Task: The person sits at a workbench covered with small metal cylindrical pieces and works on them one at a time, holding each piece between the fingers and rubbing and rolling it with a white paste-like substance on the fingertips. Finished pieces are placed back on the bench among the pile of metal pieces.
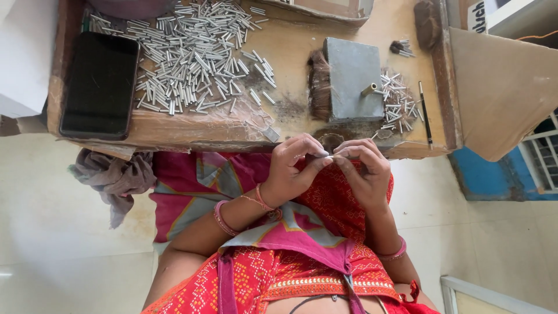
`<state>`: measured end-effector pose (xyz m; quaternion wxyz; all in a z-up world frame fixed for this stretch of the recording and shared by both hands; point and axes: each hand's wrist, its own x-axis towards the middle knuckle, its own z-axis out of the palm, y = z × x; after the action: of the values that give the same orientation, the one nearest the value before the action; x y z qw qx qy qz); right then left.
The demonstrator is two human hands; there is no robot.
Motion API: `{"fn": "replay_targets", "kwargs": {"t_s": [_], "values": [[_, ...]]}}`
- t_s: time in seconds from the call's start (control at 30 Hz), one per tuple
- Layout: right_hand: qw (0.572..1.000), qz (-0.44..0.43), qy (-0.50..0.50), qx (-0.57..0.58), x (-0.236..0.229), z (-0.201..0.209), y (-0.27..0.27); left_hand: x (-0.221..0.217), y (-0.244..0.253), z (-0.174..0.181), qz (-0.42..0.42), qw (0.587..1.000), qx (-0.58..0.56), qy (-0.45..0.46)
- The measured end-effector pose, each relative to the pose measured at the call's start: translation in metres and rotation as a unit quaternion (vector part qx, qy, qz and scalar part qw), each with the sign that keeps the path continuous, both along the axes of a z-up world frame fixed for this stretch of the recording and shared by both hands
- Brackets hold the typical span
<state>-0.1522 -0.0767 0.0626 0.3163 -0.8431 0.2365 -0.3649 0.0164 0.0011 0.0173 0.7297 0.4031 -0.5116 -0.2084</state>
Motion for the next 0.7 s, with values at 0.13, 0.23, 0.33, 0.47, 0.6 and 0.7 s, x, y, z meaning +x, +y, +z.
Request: {"fn": "replay_targets", "kwargs": {"t_s": [0.13,0.23,0.33,0.47,0.6,0.7], "values": [[0.999,0.009,-0.011,0.043,-0.0034,-0.0027,-0.0006,0.0,0.0,0.0,-0.002,1.0,0.008,0.016],[0.998,0.015,-0.022,0.062,-0.0038,-0.0038,-0.0003,0.0005,0.0,0.0003,0.005,1.0,0.008,0.016],[0.998,0.01,-0.02,0.059,-0.0034,-0.003,0.0004,0.0,-0.0006,0.0004,0.013,1.0,0.008,0.015],[0.999,0.011,-0.017,0.038,-0.0014,-0.0021,0.0013,-0.0002,-0.0014,-0.0005,0.01,1.0,0.006,0.017],[1.0,0.009,-0.013,0.0,0.0006,-0.0035,0.0011,-0.0011,-0.0014,-0.001,0.004,1.0,0.014,0.018],[0.999,0.001,-0.003,-0.038,0.0021,-0.004,0.0013,-0.0011,-0.0018,-0.0013,0.005,1.0,0.024,0.013]]}}
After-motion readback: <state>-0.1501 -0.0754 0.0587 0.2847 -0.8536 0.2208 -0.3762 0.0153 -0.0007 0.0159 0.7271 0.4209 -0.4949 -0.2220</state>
